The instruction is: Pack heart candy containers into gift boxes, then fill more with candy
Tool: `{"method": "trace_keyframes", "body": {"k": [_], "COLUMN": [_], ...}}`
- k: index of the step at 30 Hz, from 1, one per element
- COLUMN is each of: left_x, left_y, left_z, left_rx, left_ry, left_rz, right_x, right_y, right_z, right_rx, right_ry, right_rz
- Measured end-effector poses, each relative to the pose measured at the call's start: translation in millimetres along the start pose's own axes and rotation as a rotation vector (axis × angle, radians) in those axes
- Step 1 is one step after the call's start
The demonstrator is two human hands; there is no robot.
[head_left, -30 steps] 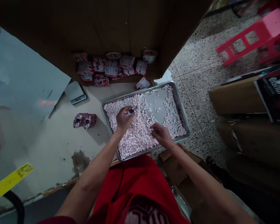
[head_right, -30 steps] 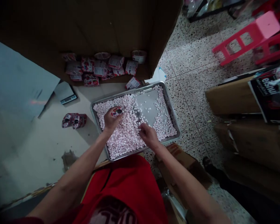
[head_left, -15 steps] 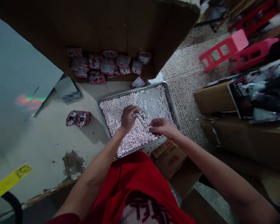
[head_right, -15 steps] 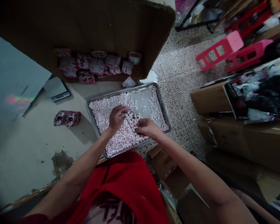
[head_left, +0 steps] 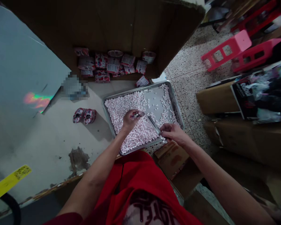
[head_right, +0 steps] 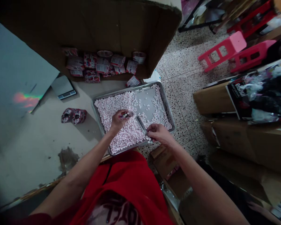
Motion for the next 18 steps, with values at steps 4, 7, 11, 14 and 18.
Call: {"method": "trace_keyframes", "body": {"k": [4, 7, 11, 14, 18], "left_x": [-7.0, -31.4, -58.7, -58.0, -78.5], "left_y": [-1.6, -10.4, -21.4, -18.3, -35.1], "left_z": [5.8, 9.7, -1.5, -5.7, 4.8], "left_rx": [0.006, 0.024, -0.060, -0.107, -0.052], "left_ry": [0.013, 0.045, -0.051, -0.108, -0.023], "left_rz": [0.018, 0.065, 0.153, 0.182, 0.269], "right_x": [-19.4, -17.2, -16.2, -18.8, -26.4], "right_y": [36.0, 58.3, 73.3, 77.1, 81.1], "right_z": [36.9, 52.0, 49.6, 40.4, 40.9], "right_rx": [-0.056, -0.075, -0.097, -0.136, -0.169], "right_ry": [0.095, 0.129, 0.059, 0.006, -0.145], "right_rz": [0.211, 0.219, 0.232, 0.234, 0.210]}}
Point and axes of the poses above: each hand's wrist, its own y-axis towards the middle knuckle, its own x-axis out of the palm, z = x × y, the point moved 9 cm from there along y, towards the middle knuckle, and after that the axes turned 2 degrees about z, right-handed, at the moved point
